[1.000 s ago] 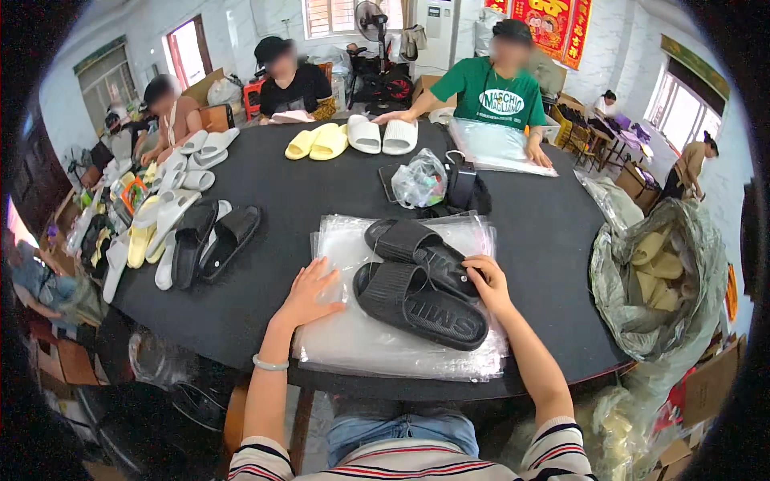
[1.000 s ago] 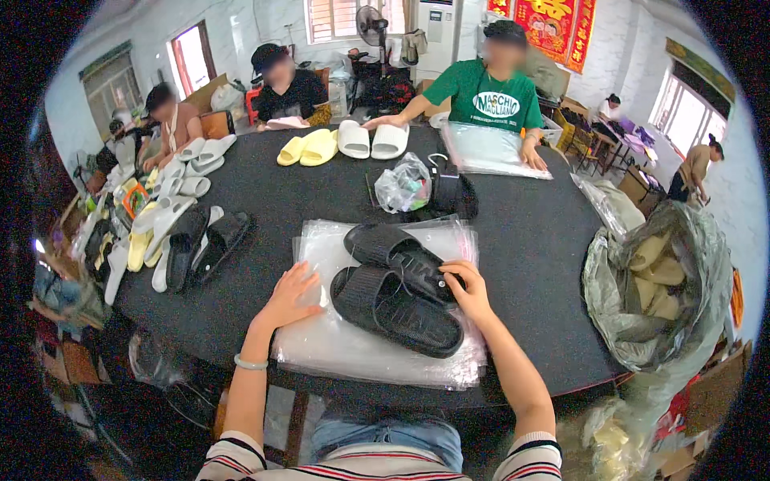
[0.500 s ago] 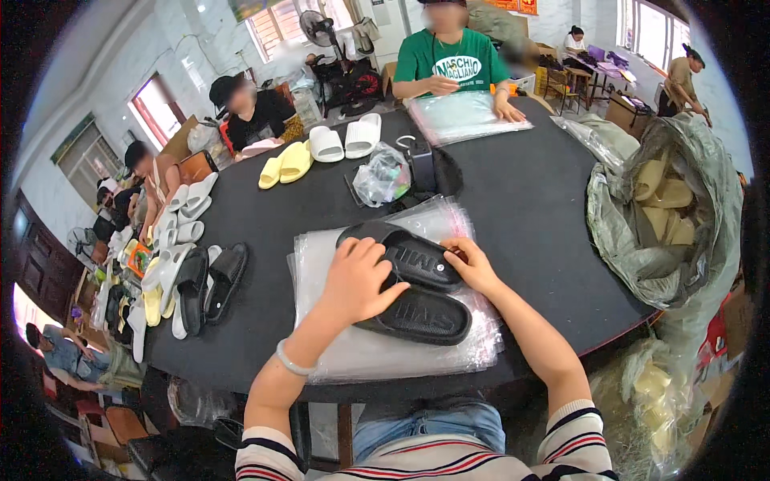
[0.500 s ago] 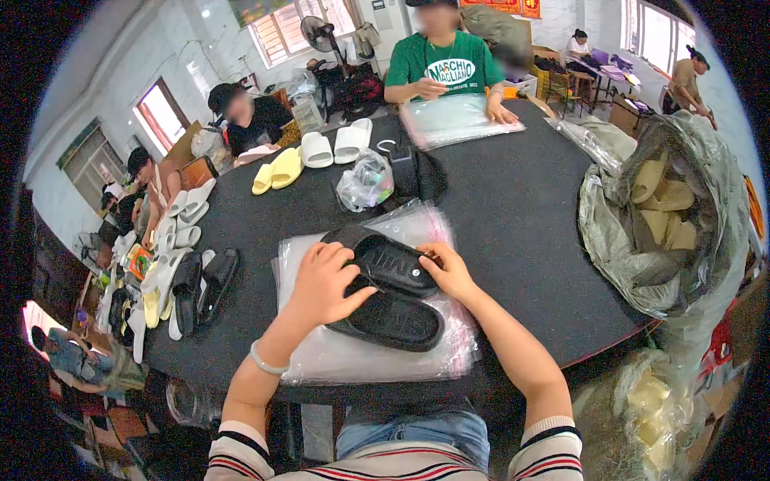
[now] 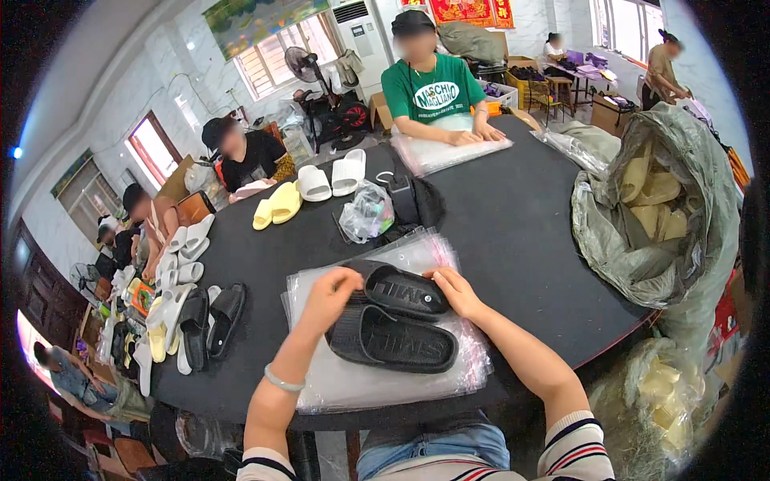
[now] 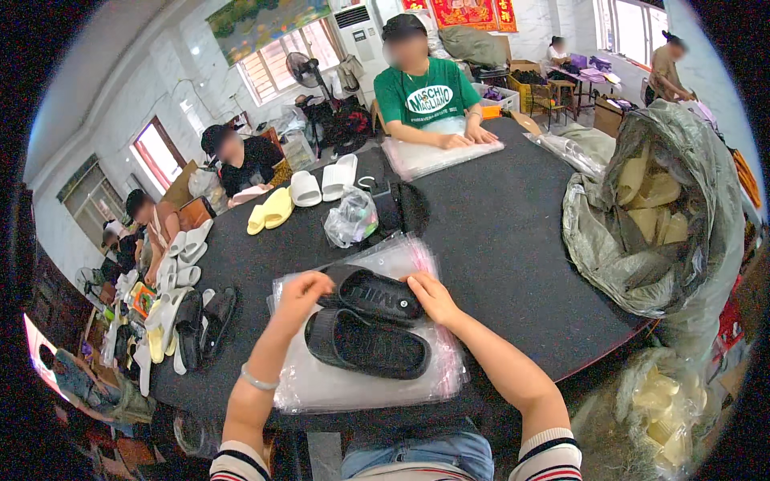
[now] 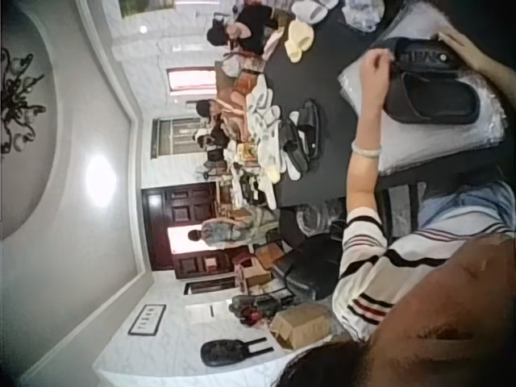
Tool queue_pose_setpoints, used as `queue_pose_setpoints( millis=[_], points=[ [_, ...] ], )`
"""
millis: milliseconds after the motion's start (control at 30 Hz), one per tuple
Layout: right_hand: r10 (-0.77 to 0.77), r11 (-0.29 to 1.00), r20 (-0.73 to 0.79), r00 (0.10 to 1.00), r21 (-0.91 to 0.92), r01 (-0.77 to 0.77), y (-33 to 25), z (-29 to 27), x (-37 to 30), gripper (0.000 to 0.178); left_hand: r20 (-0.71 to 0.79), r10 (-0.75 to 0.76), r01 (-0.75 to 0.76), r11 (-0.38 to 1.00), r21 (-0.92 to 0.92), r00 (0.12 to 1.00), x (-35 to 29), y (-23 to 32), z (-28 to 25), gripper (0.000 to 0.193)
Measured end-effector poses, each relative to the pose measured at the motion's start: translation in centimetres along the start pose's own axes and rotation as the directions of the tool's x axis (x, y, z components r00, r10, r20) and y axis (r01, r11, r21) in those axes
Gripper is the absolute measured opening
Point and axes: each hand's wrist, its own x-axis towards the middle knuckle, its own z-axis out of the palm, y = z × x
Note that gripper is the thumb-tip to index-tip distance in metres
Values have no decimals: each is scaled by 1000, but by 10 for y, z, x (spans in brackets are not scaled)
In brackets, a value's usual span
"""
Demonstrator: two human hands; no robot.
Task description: The person repeatedly takes pairs of slippers in various colors from a large sack and places them into clear plastic bags on a table. They handle the slippers and bags by hand, arranging the items and moving the sack as needed to continue the packing process.
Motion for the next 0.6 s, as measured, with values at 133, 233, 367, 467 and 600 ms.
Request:
queue_pose_setpoints(
  millis=[133,233,367,467,600],
  points=[
    [72,989,40,997,130,-77,3,2,-1,40,62,-275,263,792,-551,959,-16,25,-29,18],
    [61,990,56,997,124,-68,-4,1,-1,37,53,-278,256,771,-583,959,-31,41,-50,15],
    [17,1000,63,998,-4,-17,-3,2,-2,32,18,-269,240,825,-512,963,-47,45,-89,10],
    [9,999,80,997,-34,-6,-2,1,-1,29,-36,-282,254,904,-344,959,-55,52,-121,11],
    [-86,990,38,996,-111,90,-1,4,0,24,-133,-285,254,945,-208,949,-79,63,-154,14]
  ],
)
